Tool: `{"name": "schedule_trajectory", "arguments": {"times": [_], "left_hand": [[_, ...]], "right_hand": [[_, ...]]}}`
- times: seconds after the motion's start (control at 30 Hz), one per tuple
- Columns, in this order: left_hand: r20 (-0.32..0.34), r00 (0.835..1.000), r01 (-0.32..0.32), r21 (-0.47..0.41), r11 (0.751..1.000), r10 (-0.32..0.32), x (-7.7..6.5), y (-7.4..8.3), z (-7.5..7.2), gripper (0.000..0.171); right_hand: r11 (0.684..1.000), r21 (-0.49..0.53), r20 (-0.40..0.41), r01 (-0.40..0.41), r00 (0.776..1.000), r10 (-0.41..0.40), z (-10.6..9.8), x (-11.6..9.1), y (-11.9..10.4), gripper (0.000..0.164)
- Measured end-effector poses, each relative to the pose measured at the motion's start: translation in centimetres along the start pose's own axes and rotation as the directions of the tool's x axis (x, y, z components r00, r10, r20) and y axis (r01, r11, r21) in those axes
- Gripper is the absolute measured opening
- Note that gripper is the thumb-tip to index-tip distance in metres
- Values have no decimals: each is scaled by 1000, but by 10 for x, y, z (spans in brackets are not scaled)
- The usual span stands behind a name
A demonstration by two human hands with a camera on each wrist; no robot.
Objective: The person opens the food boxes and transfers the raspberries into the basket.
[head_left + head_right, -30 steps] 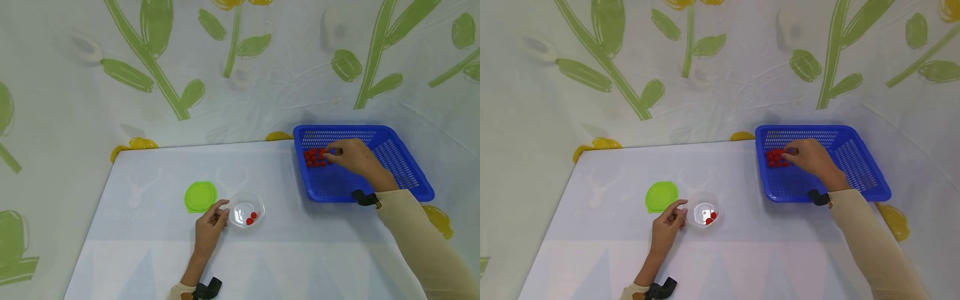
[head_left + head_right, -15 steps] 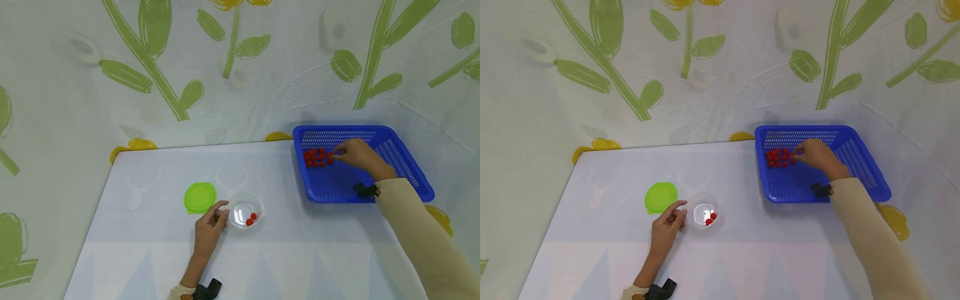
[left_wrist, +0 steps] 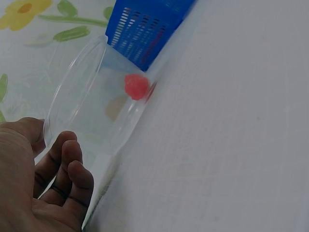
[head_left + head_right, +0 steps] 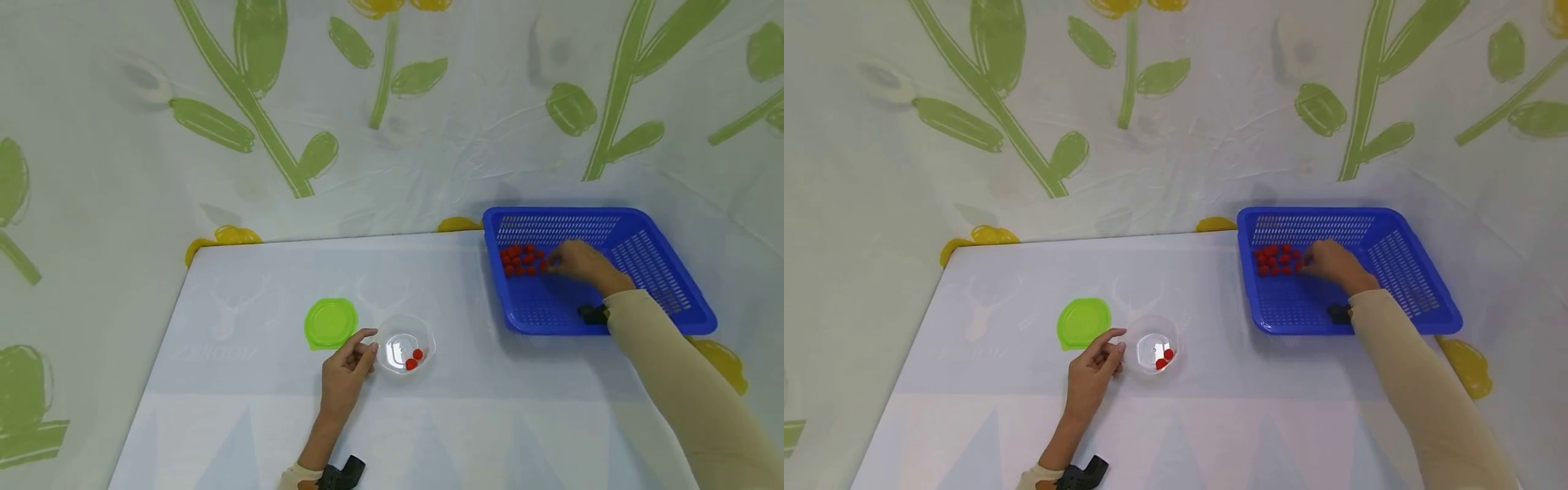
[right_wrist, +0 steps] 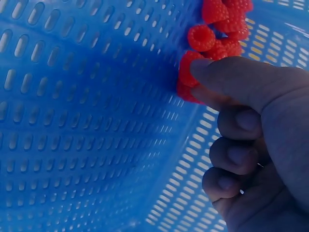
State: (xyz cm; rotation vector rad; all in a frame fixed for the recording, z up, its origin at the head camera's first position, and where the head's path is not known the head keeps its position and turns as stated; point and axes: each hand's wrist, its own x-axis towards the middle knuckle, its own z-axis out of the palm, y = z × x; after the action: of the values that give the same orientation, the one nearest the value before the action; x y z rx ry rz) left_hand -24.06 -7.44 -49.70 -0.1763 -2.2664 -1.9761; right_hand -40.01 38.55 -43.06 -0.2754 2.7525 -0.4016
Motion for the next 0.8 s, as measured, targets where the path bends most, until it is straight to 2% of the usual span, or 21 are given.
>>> {"name": "schedule_trajectory", "arguments": {"times": [0.17,0.3,0.53,0.8], "left_hand": [[7,1000,-19,3,1000,19,1,-1,2,25],[10,999,-31,9,999,31,2,-1,2,25],[5,1000,-30,13,999,30,0,-3,1,26],[5,1000,-11,15,1000,11,-1,-3,-1,26]], "right_hand": [[1000,-15,-1,-21,1000,21,0,-2,1,21],[999,-14,-41,-32,999,31,-9,-7,-9,22],[999,9,-124,49,991,-48,-31,-16,-36,22],[996,75,-131,47,991,-37,-37,-30,-70,27]]}}
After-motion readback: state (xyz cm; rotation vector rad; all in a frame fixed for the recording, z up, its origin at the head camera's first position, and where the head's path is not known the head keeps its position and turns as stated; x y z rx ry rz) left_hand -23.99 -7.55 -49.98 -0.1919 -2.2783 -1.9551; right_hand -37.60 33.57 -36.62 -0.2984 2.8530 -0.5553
